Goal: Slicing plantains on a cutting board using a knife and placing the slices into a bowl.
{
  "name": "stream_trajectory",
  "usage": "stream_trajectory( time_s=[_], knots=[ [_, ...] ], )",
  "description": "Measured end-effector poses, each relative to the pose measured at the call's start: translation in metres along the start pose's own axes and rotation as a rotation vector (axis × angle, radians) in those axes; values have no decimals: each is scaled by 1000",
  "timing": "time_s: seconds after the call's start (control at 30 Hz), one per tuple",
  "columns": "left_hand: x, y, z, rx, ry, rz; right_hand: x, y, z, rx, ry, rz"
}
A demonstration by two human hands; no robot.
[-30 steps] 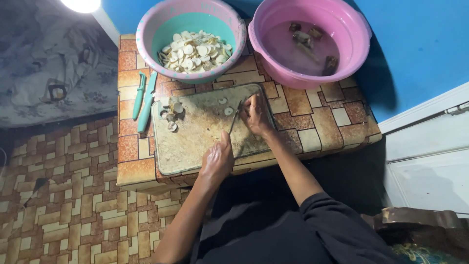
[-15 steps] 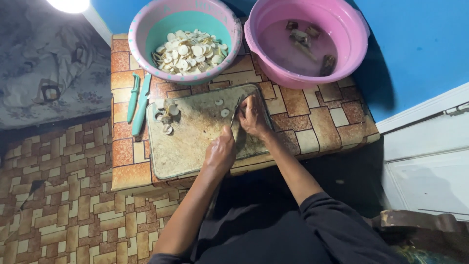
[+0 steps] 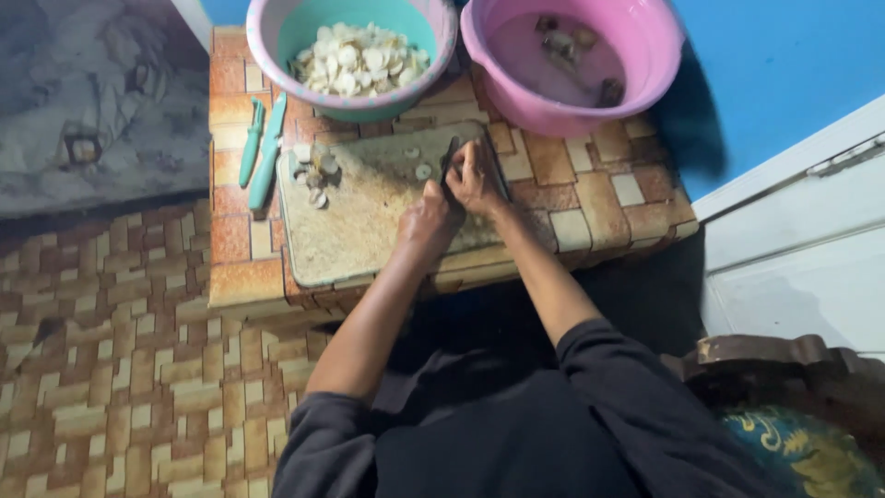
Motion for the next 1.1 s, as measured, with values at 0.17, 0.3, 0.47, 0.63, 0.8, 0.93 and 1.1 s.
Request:
stream_trajectory(
  time_s=[0.17,0.3,0.47,0.63,0.8,0.93,1.1],
  knots=[
    [27,-42,14,28,19,-125,10,-4,4,-62,54,-68],
    [22,-9,-25,266,-65,-119,10,-18,-10,-39,78,-75],
    [51,-53,4,385,-152,-171,6,-2,-1,-54,147,-44],
    [60,-29,3,363,-97,-144,7,-6,-7,-39,206,-50],
    [57,-16,-2,323,-81,-156,8,-11,-16,-43,220,-73],
    [31,-16,1,332,-124,-183,5,-4,-7,-26,163,-5],
    [25,-49,23,229,-79,-171,3,-4,-3,-103,162,-37]
  ],
)
Point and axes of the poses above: each hand's wrist, its own x-axis away from the middle knuckle, its own y-axis out of the palm, z = x × y, the point moved 3 cm from there along -x, towards the middle knuckle, and after that the axes turned 15 degrees about y, right-handed, at the moved point
